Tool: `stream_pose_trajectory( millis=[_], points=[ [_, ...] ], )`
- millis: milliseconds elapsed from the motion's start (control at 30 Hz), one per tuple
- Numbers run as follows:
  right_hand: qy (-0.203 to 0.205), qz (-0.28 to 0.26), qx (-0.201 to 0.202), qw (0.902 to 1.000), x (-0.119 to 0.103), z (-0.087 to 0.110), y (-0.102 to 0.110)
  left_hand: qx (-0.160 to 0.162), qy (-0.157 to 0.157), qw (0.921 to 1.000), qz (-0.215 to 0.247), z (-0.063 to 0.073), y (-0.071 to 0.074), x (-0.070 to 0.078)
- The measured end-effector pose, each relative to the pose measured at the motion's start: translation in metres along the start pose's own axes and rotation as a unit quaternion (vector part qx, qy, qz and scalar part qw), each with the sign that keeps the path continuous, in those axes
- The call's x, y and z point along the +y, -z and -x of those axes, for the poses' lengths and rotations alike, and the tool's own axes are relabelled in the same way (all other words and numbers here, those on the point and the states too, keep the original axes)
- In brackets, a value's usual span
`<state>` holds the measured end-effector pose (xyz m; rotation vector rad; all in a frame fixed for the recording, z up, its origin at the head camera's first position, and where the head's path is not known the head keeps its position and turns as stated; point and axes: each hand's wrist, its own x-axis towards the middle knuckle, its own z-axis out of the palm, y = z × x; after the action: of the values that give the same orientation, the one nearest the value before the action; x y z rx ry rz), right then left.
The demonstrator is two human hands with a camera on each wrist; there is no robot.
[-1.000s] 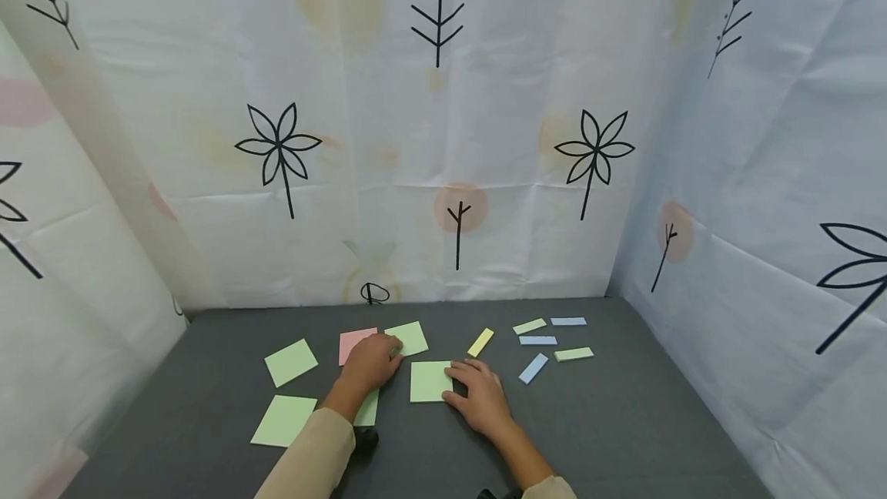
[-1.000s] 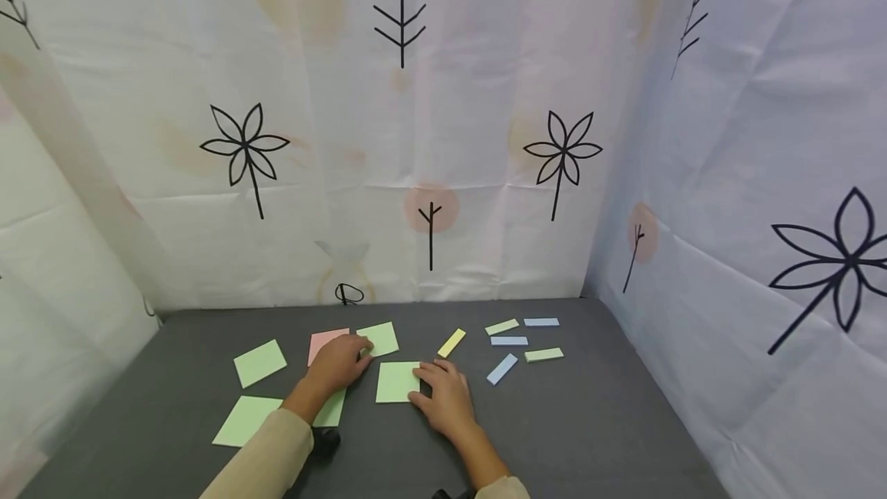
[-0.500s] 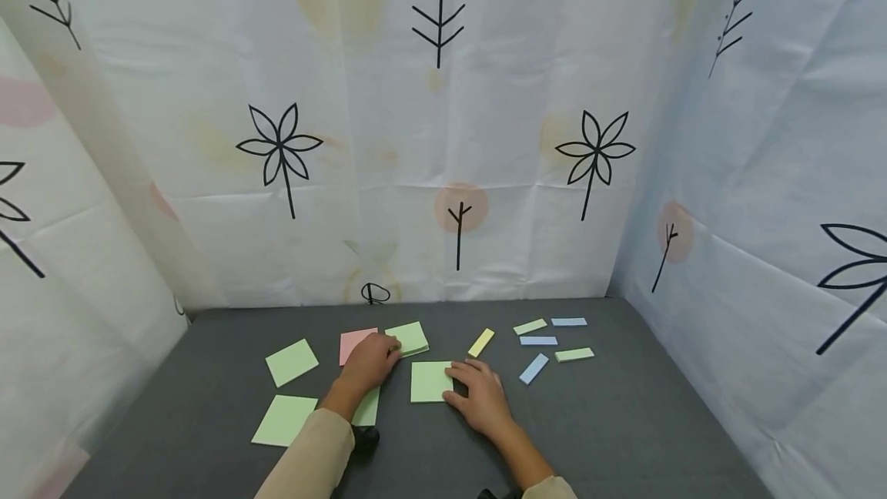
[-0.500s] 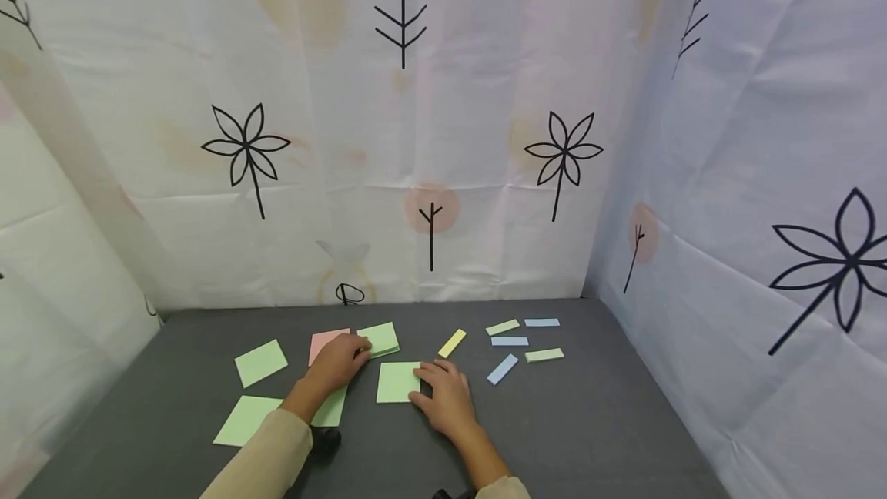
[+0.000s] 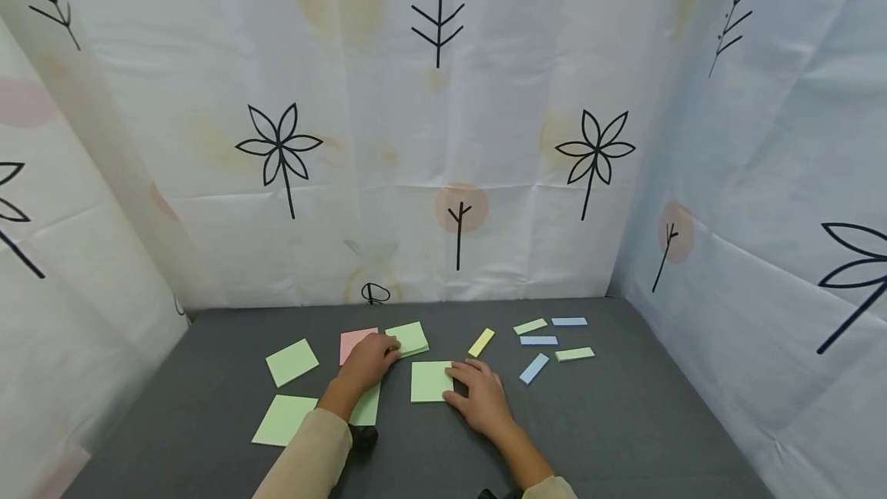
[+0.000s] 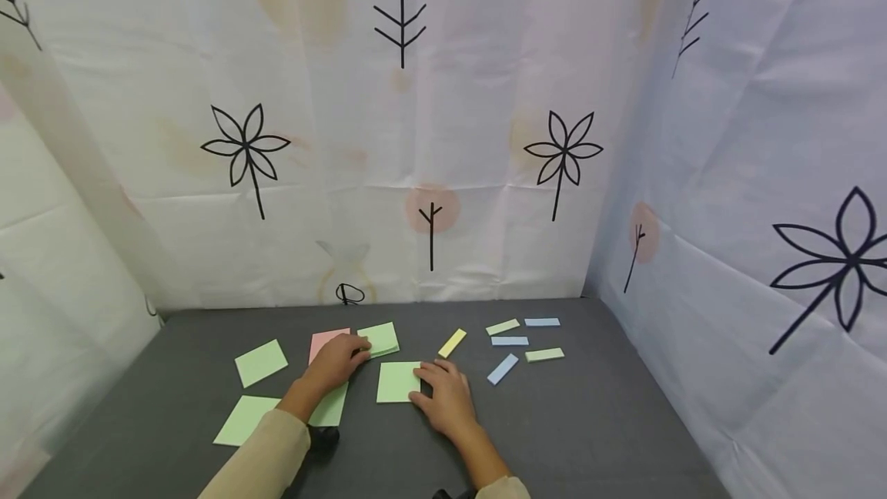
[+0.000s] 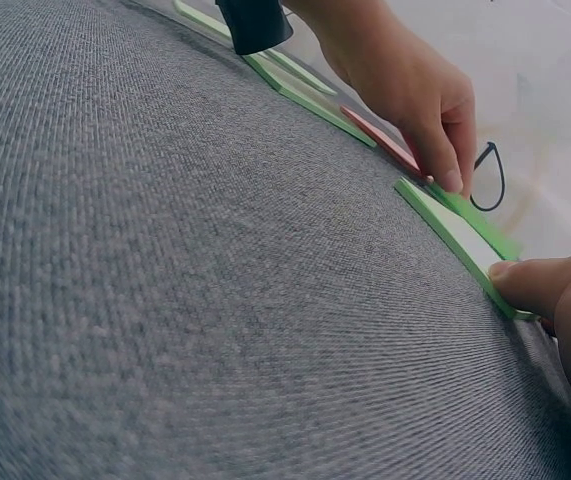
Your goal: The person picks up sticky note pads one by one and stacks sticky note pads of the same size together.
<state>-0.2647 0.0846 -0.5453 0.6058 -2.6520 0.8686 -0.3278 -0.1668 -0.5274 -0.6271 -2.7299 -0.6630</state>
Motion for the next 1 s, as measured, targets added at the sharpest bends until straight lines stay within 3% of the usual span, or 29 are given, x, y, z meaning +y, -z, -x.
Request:
stream_pose_trajectory(
  millis=[233,433,600,700,867,1000],
  points=[
    [-0.003,0.001,-0.002,1.0000,0.001,0.000,0.002,-0.009,0.007,0.9999,0.013,0.000,0.001,0.001],
    [0.000,0.004,-0.003,1.0000,0.000,0.000,0.002,0.017,0.047,0.9982,0.034,-0.001,0.002,-0.001],
    [0.001,0.003,-0.004,1.0000,0.000,0.000,-0.001,0.037,0.067,0.9967,-0.026,0.000,-0.001,-0.008],
    [-0.001,0.002,-0.002,1.0000,0.000,0.000,-0.001,0.022,0.088,0.9941,-0.059,0.001,-0.003,-0.011],
    [-0.001,0.005,0.000,1.0000,0.000,0.000,-0.001,-0.008,0.117,0.9923,-0.039,0.002,-0.004,-0.012],
    [-0.001,0.007,-0.003,1.0000,0.001,0.000,-0.001,-0.002,0.116,0.9927,-0.033,0.001,-0.004,-0.012]
  ],
)
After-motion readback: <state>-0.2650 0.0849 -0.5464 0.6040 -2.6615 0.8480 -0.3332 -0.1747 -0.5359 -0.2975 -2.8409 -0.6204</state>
